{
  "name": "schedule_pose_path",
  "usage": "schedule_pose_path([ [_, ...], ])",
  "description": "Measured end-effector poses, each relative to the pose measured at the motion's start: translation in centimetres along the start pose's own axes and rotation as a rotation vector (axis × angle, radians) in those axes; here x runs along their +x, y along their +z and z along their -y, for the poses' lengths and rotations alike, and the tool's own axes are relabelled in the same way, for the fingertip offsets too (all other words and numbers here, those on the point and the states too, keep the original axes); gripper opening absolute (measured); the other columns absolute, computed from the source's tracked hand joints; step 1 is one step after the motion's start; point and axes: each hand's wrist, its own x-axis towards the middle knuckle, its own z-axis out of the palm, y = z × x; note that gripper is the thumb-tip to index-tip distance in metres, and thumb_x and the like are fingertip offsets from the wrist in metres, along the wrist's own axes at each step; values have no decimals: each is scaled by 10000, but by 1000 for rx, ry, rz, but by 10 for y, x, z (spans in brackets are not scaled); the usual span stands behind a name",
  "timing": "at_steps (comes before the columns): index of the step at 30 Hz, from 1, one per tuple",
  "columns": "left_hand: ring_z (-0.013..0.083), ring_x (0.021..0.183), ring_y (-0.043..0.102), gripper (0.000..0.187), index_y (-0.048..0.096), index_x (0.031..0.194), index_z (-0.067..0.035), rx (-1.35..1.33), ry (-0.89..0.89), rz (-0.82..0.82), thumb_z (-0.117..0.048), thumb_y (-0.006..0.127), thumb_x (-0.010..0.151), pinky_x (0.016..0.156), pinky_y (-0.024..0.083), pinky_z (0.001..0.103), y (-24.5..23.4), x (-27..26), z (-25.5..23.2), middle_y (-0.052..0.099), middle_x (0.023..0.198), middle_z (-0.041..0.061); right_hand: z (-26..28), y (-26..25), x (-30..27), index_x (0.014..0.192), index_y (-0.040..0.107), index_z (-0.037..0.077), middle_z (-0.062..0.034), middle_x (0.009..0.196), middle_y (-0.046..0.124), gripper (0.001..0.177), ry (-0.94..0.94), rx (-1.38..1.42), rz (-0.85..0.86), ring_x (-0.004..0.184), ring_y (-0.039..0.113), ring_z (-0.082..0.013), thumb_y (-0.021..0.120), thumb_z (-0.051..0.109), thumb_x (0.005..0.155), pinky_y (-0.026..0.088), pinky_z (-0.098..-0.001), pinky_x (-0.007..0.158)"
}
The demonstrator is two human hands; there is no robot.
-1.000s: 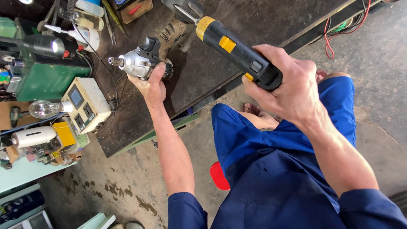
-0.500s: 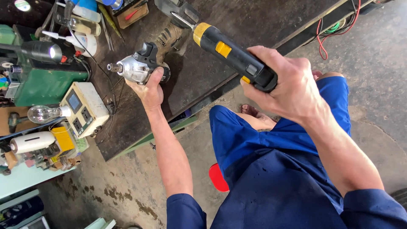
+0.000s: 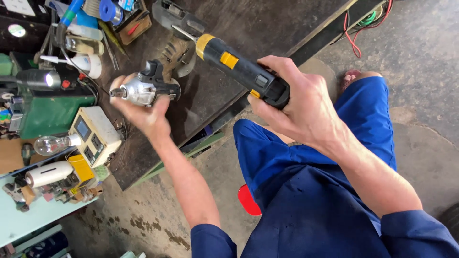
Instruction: The person uses a yellow and black electric screwdriver to remove screws from a silver and black impact wrench. They place the screws on the workbench, then detach the battery pack from the impact wrench and set it aside.
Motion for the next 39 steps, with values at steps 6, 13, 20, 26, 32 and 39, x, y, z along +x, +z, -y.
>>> schedule_pose_path([
  [6, 291, 1304, 588, 593, 502, 1436, -62, 618, 568, 58, -69, 838, 946, 1020, 632, 427, 24, 40, -79, 547, 1395, 117, -10, 16, -4, 1251, 598, -10, -63, 930, 665, 392, 63, 137, -75, 711, 567, -174, 728, 137, 912, 488, -301, 684],
  [13, 339, 1200, 706, 675, 507, 1398, -114, 635, 93, 460, -267, 924, 891, 957, 598, 473, 70, 101, -7, 708, 1321, 142, -12, 13, -4, 1235, 629, -5, -46, 867, 613, 408, 157, 129, -88, 690, 525, -147, 755, 161, 885, 446, -297, 630],
  [20, 263, 1039, 703, 820, 532, 1385, -2, 689, 70, 368, -597, 759, 869, 862, 587, 394, 74, 100, 0, 733, 1193, 144, -21, 23, -6, 1199, 630, 2, -42, 825, 633, 380, 68, 105, -110, 626, 528, -160, 747, 155, 871, 470, -292, 606],
  [26, 371, 1285, 632, 800, 519, 1403, 4, 697, 20, 385, -497, 826, 861, 1023, 543, 476, 72, 97, 3, 659, 1377, 210, -25, 22, -9, 1226, 609, 1, -50, 777, 632, 385, -64, 6, -82, 556, 567, -196, 731, 135, 887, 493, -316, 549],
  [32, 220, 872, 524, 745, 498, 1404, 0, 645, 83, 440, -450, 853, 929, 728, 517, 373, 67, 97, -3, 729, 1212, 160, -20, 21, -10, 1225, 616, 1, -56, 822, 656, 371, -41, 12, -84, 589, 581, -212, 730, 119, 892, 498, -328, 581],
  [39, 366, 1169, 730, 658, 448, 1438, -58, 526, 90, 519, -265, 910, 1017, 923, 721, 455, 64, 96, -3, 655, 1314, 230, -18, 16, -11, 1245, 571, -9, -63, 834, 645, 355, -44, 71, -63, 550, 526, -178, 722, 104, 945, 457, -292, 521],
])
